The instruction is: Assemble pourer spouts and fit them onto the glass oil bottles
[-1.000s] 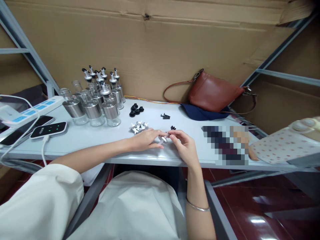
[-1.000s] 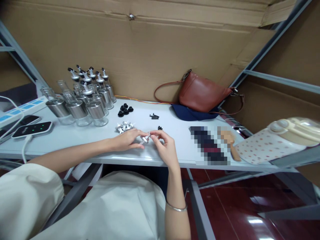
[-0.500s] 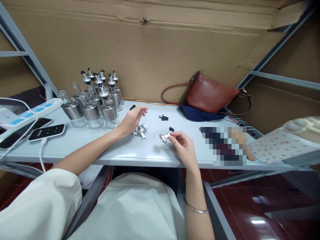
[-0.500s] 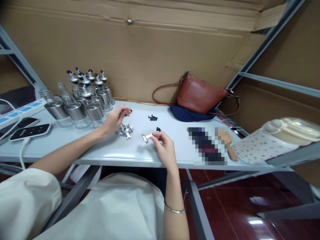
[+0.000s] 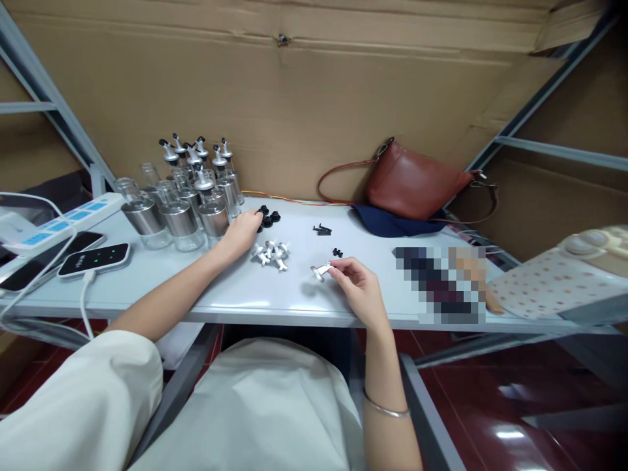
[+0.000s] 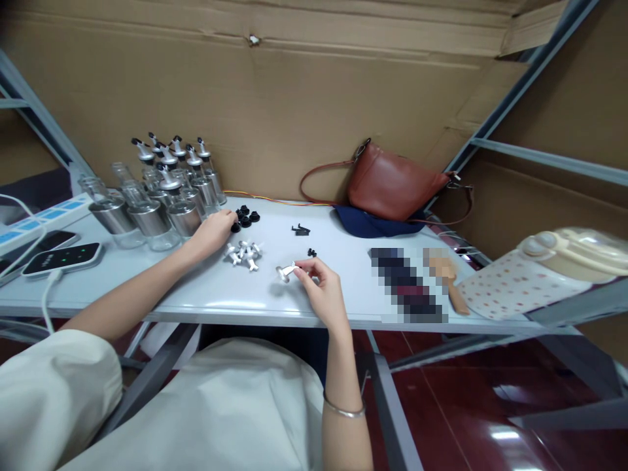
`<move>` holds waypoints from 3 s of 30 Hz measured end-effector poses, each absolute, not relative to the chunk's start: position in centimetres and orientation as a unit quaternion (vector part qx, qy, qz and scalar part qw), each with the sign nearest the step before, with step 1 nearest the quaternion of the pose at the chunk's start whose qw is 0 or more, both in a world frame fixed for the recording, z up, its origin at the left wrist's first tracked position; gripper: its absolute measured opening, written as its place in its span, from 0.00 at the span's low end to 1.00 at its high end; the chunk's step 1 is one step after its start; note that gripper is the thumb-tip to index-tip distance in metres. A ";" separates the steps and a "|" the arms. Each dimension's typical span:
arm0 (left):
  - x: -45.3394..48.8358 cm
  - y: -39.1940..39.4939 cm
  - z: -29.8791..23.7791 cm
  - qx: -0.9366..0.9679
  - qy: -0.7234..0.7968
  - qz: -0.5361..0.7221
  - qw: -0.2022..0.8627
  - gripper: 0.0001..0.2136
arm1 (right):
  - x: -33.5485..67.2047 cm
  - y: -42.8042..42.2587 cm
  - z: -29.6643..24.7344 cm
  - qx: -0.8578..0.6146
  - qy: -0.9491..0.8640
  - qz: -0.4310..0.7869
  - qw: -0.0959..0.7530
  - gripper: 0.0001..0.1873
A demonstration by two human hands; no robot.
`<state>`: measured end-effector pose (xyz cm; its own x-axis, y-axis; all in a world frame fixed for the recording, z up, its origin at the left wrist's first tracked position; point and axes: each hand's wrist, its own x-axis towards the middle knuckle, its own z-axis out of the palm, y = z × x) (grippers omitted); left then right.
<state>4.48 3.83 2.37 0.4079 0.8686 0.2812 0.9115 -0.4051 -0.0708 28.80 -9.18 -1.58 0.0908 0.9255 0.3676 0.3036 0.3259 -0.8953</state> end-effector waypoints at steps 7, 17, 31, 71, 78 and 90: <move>4.7 3.6 2.8 -0.825 -0.538 -0.089 0.147 0.13 | 28.8 -9.3 -1.4 -0.510 -0.607 0.286 0.538 0.09; 5.2 2.7 3.4 -0.841 -0.486 -0.220 0.084 0.17 | 28.8 -9.2 -1.6 -0.500 -0.591 0.312 0.551 0.09; 9.2 -2.9 0.6 -0.953 -0.143 -0.172 -0.203 0.11 | 29.0 -8.8 -2.1 -0.503 -0.534 0.306 0.607 0.09; 9.5 -2.9 1.0 -0.858 -0.277 -0.357 -0.244 0.08 | 28.7 -9.0 -1.4 -0.459 -0.528 0.420 0.578 0.14; 9.5 -3.0 1.0 -0.852 -0.259 -0.381 -0.248 0.11 | 28.7 -9.0 -1.3 -0.454 -0.544 0.432 0.558 0.16; 9.7 -2.8 0.6 -0.802 -0.233 -0.428 -0.346 0.09 | 28.7 -8.8 -1.5 -0.468 -0.598 0.415 0.502 0.16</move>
<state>9.68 -2.79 0.59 0.5258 0.6693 0.5249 0.0775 -0.6522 0.7540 28.71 -8.83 -1.48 -0.0592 0.9754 0.2124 0.1433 0.2189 -0.9652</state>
